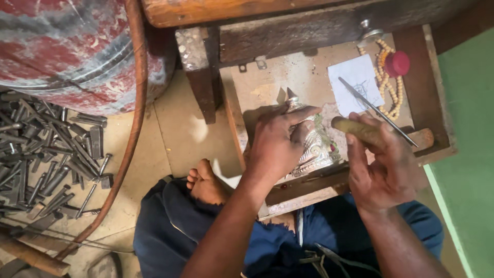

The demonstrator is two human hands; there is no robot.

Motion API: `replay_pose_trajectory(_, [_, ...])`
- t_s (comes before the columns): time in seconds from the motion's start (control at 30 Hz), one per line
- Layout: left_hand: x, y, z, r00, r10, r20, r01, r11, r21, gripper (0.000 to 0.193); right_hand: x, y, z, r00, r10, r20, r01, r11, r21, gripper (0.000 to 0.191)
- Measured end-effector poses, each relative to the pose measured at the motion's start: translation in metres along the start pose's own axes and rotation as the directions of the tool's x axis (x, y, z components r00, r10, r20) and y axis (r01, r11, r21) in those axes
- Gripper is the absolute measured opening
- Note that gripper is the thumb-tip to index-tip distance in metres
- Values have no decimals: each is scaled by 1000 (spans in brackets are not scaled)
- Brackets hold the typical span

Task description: The person sits on the floor and uses a metal file to smooth the surface of a silver-colored metal object. They then use pliers to adjust small parts and a wooden tool to rub the surface, working on the object from different angles.

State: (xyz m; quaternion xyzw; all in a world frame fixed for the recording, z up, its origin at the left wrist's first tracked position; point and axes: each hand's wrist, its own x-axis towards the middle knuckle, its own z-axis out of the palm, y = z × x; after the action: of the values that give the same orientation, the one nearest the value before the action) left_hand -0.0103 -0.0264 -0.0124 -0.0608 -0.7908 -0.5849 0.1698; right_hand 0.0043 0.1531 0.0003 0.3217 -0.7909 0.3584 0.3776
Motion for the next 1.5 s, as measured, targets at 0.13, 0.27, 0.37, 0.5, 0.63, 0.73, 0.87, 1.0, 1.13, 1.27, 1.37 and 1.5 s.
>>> replay_pose_trajectory(0.13, [0,3,-3,996,-70,52,73,995,-62,29,-6,5,-4,995,102,-26,-102,994,-30,46])
replay_pose_trajectory(0.27, [0,3,-3,991,-122,54,129,982,-141,29,-7,7,-4,971,237,-13,-234,965,121,45])
replay_pose_trajectory(0.37, [0,1,-3,996,-84,37,89,983,-159,27,-7,7,1,941,337,-25,-321,914,248,46])
replay_pose_trajectory(0.5, [0,-1,-2,997,-69,33,72,992,-108,23,-6,6,6,962,274,-13,-267,946,185,48])
replay_pose_trajectory(0.63, [-1,-4,0,982,-164,89,177,971,-158,22,-2,3,8,989,149,21,-150,984,96,50])
replay_pose_trajectory(0.73, [-1,-7,2,999,27,-25,-27,1000,10,23,1,0,9,991,127,37,-131,982,136,47])
replay_pose_trajectory(0.87, [-1,-9,4,1000,-20,-18,20,1000,-24,21,6,3,11,1000,-2,-21,4,994,110,52])
replay_pose_trajectory(1.0, [-1,-9,4,1000,-31,1,31,999,-10,22,9,6,7,998,-31,60,31,1000,5,52])
replay_pose_trajectory(1.13, [-1,-8,2,998,-43,36,45,998,-49,23,5,2,0,997,79,0,-79,996,48,49])
replay_pose_trajectory(1.27, [-1,-8,1,999,-42,19,43,998,-55,22,4,-1,2,989,141,-39,-138,988,66,46])
replay_pose_trajectory(1.37, [-2,-10,2,999,-31,12,31,999,-8,23,9,-1,6,999,49,-11,-48,994,96,46])
replay_pose_trajectory(1.5, [-2,-13,5,1000,1,-2,-1,1000,6,21,16,-4,4,1000,5,5,-5,1000,-3,43])
